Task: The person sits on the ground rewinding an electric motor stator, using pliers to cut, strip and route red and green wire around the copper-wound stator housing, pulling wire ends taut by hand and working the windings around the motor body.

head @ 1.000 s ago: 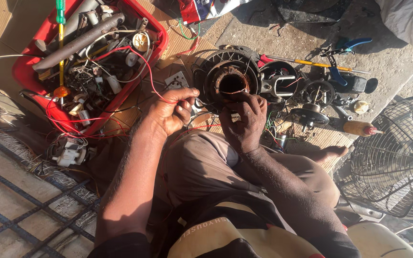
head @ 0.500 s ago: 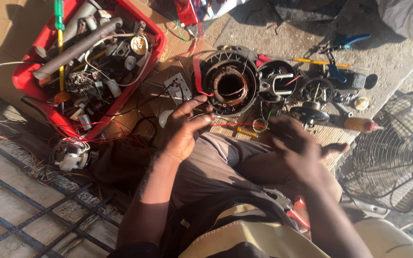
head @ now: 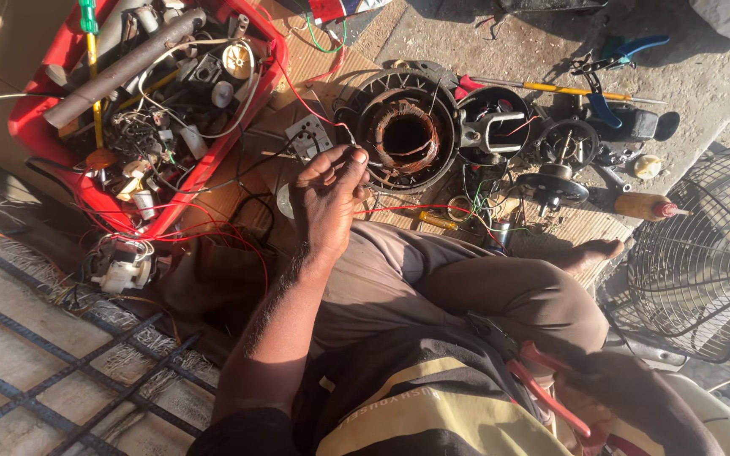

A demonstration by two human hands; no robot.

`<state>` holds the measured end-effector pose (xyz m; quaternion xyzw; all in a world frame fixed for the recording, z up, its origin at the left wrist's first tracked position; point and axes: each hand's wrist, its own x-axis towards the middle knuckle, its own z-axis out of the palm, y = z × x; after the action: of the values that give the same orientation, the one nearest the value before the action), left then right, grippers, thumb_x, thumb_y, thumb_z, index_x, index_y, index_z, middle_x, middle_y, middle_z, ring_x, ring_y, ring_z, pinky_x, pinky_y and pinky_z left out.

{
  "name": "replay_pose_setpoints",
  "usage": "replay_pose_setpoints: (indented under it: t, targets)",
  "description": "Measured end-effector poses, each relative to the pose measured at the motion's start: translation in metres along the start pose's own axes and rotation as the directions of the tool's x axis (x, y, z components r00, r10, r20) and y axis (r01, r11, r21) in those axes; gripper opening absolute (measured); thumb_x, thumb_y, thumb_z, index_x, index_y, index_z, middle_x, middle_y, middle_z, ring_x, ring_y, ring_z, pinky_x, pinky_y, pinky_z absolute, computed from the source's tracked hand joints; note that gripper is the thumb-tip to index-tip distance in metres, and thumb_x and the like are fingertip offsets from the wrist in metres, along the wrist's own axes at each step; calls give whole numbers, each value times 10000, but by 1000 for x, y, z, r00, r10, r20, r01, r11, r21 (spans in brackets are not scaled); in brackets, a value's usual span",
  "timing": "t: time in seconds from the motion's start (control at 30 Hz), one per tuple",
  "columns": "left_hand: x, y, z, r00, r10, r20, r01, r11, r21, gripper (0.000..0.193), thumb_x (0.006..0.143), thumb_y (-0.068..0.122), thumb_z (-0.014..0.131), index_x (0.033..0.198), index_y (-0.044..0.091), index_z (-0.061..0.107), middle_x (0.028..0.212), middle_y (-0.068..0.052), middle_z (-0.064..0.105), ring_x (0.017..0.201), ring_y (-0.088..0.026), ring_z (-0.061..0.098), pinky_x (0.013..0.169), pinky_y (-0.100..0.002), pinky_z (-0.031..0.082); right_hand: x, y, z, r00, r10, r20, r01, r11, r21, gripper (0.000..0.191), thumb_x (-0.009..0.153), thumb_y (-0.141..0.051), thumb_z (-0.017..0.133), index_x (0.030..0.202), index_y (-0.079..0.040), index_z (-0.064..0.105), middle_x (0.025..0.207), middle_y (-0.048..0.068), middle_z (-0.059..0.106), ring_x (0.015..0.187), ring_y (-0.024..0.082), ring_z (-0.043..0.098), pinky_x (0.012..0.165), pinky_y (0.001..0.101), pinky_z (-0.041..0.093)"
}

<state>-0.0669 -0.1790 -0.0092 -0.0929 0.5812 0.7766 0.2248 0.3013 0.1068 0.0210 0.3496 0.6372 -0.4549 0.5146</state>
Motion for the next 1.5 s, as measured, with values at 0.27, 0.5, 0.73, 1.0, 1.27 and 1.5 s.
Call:
replay_pose_setpoints:
  t: [0.27, 0.5, 0.73, 1.0, 1.27, 1.5]
  targets:
    - [7, 16, 6, 998, -70, -11, 70, 995, 69, 254, 904, 101, 769, 1140, 22, 718, 847, -3, 702, 661, -50, 587, 545, -185, 464, 23, 27, 2, 991, -26, 131, 21, 999, 40, 429, 832, -231, 798, 1193, -19, 705, 1139, 151, 747, 985, 237, 727, 859, 383, 594]
    - [19, 26, 9, 994, -106, -15, 107, 977, 182, 238, 863, 143, 824, 1047, 12, 748, 742, 2, 651, 621, -54, 551, 537, -202, 457, 24, 37, -21, 817, -480, 320, 241, 788, 567, 507, 815, -241, 784, 1266, -39, 675, 1252, 153, 735, 1031, 243, 753, 897, 398, 607]
    - [1, 29, 10, 984, -176, -26, 178, 960, 215, 181, 860, 154, 780, 991, 61, 697, 775, 6, 607, 655, -58, 549, 597, -271, 593, 19, -68, -23, 927, -375, 11, 375, 925, -57, 521, 804, -166, 809, 1315, -105, 729, 1075, 115, 750, 936, 211, 746, 828, 362, 590]
    - [13, 5, -2, 998, -43, -47, 51, 982, 182, 214, 864, 162, 783, 1009, 36, 688, 950, -82, 751, 898, -147, 733, 804, -352, 617, 89, -169, 67, 729, -679, 87, 394, 521, 757, 456, 837, 39, 716, 1290, -12, 692, 1214, 123, 634, 1038, 178, 607, 884, 324, 511]
    - [20, -18, -7, 950, -309, -51, 311, 949, 42, 401, 871, 360, 721, 1145, 68, 722, 1083, -38, 706, 996, -173, 677, 858, -352, 589, 87, -203, 79, 711, -698, 89, 426, 527, 735, 296, 788, 50, 669, 1067, -38, 713, 1405, 146, 613, 1152, 167, 638, 934, 311, 541]
    - [16, -16, -2, 958, -279, -59, 282, 959, 39, 442, 861, 387, 741, 1149, 54, 718, 1114, -85, 682, 996, -204, 674, 875, -368, 566, 91, -208, 79, 673, -735, 86, 439, 490, 753, 277, 759, 75, 665, 1018, -20, 685, 1450, 148, 573, 1075, 148, 649, 886, 295, 535]
